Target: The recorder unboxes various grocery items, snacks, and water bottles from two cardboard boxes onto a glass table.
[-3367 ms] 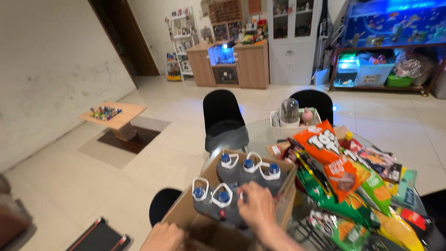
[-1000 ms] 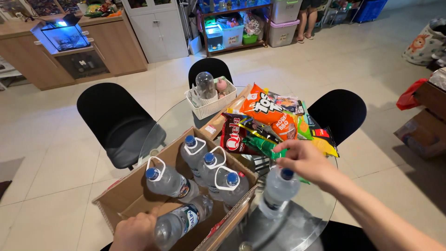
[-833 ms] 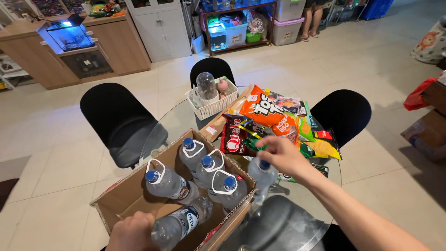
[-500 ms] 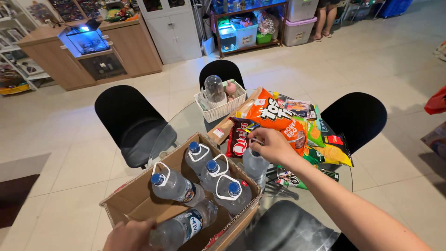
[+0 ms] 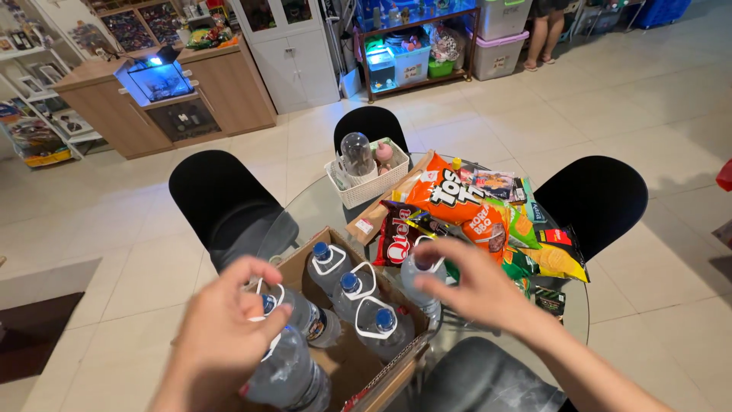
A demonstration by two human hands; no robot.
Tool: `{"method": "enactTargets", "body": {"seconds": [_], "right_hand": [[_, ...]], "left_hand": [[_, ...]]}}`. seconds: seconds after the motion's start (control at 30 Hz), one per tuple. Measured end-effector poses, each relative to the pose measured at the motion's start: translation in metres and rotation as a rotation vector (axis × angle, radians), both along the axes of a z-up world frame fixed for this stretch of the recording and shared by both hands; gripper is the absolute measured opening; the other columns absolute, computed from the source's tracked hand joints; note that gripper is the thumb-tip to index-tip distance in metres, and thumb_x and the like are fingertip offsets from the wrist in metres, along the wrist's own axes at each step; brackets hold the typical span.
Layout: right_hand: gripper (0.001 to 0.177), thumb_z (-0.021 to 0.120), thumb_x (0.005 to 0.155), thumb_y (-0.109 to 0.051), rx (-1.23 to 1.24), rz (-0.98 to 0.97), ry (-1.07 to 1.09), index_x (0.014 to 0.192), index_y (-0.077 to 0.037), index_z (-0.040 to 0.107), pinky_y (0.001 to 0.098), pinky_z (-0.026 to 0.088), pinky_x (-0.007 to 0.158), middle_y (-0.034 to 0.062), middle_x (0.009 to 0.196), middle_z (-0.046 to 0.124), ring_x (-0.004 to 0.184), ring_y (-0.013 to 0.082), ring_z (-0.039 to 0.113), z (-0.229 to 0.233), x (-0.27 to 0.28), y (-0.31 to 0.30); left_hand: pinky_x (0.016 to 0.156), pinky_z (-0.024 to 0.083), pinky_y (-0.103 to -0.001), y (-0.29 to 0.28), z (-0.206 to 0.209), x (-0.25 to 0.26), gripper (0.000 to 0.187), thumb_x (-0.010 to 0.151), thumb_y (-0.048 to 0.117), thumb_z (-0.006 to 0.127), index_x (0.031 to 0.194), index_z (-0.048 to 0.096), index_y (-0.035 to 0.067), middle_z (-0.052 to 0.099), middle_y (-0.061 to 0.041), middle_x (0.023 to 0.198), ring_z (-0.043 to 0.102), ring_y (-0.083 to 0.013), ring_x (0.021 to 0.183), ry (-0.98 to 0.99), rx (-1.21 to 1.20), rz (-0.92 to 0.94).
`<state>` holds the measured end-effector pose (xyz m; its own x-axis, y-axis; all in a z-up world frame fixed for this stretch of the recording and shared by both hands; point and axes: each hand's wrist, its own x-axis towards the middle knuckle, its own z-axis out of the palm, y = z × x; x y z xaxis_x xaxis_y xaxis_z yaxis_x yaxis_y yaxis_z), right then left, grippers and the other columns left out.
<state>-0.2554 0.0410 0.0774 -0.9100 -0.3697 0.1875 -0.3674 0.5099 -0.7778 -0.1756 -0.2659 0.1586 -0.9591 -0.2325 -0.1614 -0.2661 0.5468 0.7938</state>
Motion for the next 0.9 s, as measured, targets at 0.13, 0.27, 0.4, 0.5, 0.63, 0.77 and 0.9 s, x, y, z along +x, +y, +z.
{"method": "enactTargets", "body": {"seconds": [0.13, 0.27, 0.4, 0.5, 0.63, 0.77, 0.9], "right_hand": [[0.080, 0.087, 0.074, -0.037, -0.135, 0.274, -0.095, 0.142, -0.009, 0.055, 0.0352, 0.049, 0.108, 0.0077, 0.140, 0.067, 0.129, 0.0211, 0.059, 0.037, 0.057, -0.014], [0.105, 0.090, 0.069, -0.031, -0.178, 0.358, -0.039, 0.157, -0.005, 0.037, 0.0395, 0.037, 0.118, 0.0157, 0.156, 0.051, 0.143, 0.0259, 0.045, 0.019, 0.083, -0.009], [0.117, 0.099, 0.068, -0.029, -0.369, 0.259, -0.009, 0.157, -0.001, 0.029, 0.0423, 0.034, 0.119, 0.0188, 0.157, 0.045, 0.148, 0.0273, 0.044, 0.008, 0.087, 0.015], [0.109, 0.099, 0.063, -0.026, -0.418, 0.094, -0.085, 0.151, -0.004, 0.039, 0.0403, 0.045, 0.111, 0.0138, 0.143, 0.057, 0.133, 0.0232, 0.058, -0.011, 0.082, 0.044], [0.102, 0.097, 0.053, -0.026, -0.182, -0.274, -0.138, 0.143, -0.014, 0.050, 0.0351, 0.058, 0.092, 0.0045, 0.117, 0.072, 0.107, 0.0169, 0.075, -0.049, 0.068, 0.070], [0.092, 0.097, 0.054, -0.026, -0.158, -0.286, 0.010, 0.133, -0.011, 0.052, 0.0362, 0.057, 0.091, 0.0068, 0.113, 0.078, 0.103, 0.0199, 0.077, -0.114, 0.046, 0.066], [0.086, 0.097, 0.055, -0.028, -0.133, -0.308, -0.085, 0.130, -0.012, 0.057, 0.0359, 0.058, 0.090, 0.0092, 0.111, 0.079, 0.103, 0.0223, 0.077, -0.158, 0.030, 0.048]], "left_hand": [[0.036, 0.036, -0.025, 0.042, 0.090, 0.004, 0.054, 0.070, 0.013, 0.083, 0.117, 0.057, 0.016, 0.048, 0.007, 0.045, 0.041, -0.0032, 0.042, 0.361, -0.148, -0.296], [0.044, 0.035, -0.029, 0.099, 0.152, 0.007, 0.059, 0.078, 0.019, 0.085, 0.129, 0.056, 0.018, 0.047, 0.001, 0.054, 0.039, -0.0097, 0.049, 0.403, -0.220, -0.407], [0.048, 0.047, -0.031, 0.145, 0.157, -0.014, 0.055, 0.081, 0.015, 0.077, 0.129, 0.050, 0.012, 0.058, -0.002, 0.067, 0.053, -0.0118, 0.061, 0.553, -0.062, -0.581], [0.061, 0.055, -0.036, 0.181, 0.138, -0.041, 0.058, 0.078, 0.017, 0.077, 0.128, 0.048, 0.011, 0.064, -0.007, 0.078, 0.065, -0.0189, 0.073, 0.463, -0.027, -0.642], [0.083, 0.054, -0.046, 0.221, 0.071, -0.082, 0.056, 0.074, 0.012, 0.079, 0.120, 0.048, 0.005, 0.070, -0.020, 0.098, 0.070, -0.0372, 0.100, 0.453, -0.126, -0.763], [0.089, 0.053, -0.049, 0.241, 0.003, -0.114, 0.051, 0.072, 0.002, 0.070, 0.119, 0.049, 0.000, 0.070, -0.026, 0.105, 0.068, -0.0413, 0.108, 0.335, -0.218, -0.784], [0.093, 0.053, -0.048, 0.243, -0.053, -0.138, 0.054, 0.073, 0.005, 0.069, 0.121, 0.049, -0.006, 0.069, -0.031, 0.108, 0.067, -0.0423, 0.110, 0.091, -0.353, -0.761]]}}
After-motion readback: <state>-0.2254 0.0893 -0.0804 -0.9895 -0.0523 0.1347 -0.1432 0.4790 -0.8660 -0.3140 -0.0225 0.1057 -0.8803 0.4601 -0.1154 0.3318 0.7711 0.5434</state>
